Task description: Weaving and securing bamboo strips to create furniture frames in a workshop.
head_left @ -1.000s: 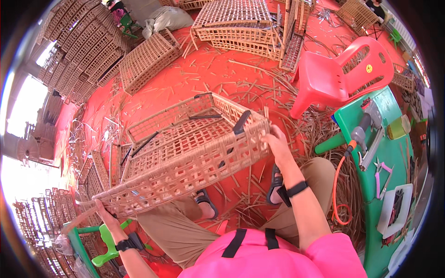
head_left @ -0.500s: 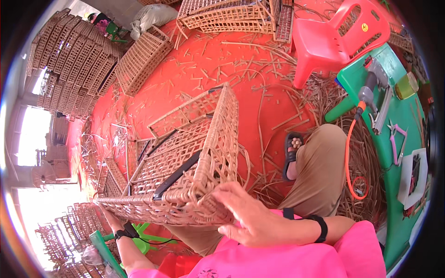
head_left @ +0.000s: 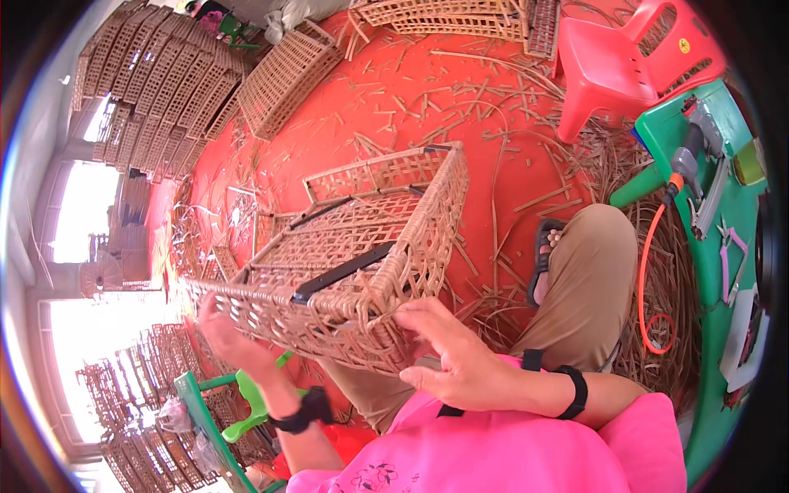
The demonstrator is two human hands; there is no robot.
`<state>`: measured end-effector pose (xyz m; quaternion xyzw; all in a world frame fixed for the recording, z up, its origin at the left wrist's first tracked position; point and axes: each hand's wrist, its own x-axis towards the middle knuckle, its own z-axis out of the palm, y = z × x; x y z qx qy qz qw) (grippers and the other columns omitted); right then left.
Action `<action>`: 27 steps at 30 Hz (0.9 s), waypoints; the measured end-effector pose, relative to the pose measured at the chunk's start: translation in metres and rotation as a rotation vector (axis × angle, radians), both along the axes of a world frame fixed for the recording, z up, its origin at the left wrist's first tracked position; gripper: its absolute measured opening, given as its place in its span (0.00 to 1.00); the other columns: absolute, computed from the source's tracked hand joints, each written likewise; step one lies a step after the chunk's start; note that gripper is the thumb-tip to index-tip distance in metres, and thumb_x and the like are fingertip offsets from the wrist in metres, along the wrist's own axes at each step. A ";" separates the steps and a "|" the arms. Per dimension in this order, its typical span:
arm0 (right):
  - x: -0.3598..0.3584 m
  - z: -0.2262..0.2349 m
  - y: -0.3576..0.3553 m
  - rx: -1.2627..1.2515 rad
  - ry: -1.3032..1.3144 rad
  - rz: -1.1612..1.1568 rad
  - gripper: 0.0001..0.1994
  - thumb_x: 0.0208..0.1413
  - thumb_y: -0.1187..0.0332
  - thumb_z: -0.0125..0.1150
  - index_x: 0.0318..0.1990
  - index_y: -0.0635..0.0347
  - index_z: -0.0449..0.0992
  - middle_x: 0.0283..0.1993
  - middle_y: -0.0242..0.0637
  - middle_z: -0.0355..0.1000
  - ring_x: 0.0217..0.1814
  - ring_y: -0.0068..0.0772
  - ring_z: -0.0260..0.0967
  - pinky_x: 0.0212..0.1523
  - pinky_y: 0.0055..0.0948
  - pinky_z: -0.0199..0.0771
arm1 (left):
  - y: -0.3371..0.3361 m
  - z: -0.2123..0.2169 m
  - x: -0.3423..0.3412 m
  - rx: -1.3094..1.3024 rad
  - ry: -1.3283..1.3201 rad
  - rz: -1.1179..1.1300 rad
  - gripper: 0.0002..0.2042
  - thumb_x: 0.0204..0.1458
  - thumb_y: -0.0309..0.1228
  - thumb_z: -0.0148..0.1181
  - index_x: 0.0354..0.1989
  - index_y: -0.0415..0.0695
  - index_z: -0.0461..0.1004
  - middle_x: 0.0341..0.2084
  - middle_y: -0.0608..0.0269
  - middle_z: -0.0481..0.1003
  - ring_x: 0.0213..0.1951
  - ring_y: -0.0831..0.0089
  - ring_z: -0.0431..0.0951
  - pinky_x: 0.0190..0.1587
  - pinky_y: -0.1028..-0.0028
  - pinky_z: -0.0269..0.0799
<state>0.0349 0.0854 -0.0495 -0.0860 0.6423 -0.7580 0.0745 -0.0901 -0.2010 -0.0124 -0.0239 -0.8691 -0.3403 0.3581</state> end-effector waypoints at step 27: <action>-0.029 -0.025 0.034 0.506 0.328 -0.581 0.04 0.58 0.76 0.63 0.36 0.65 0.73 0.36 0.47 0.69 0.28 0.48 0.72 0.28 0.37 0.74 | 0.181 0.011 -0.080 -0.334 -0.250 -0.779 0.20 0.61 0.40 0.61 0.23 0.34 0.71 0.20 0.56 0.65 0.25 0.62 0.67 0.31 0.65 0.63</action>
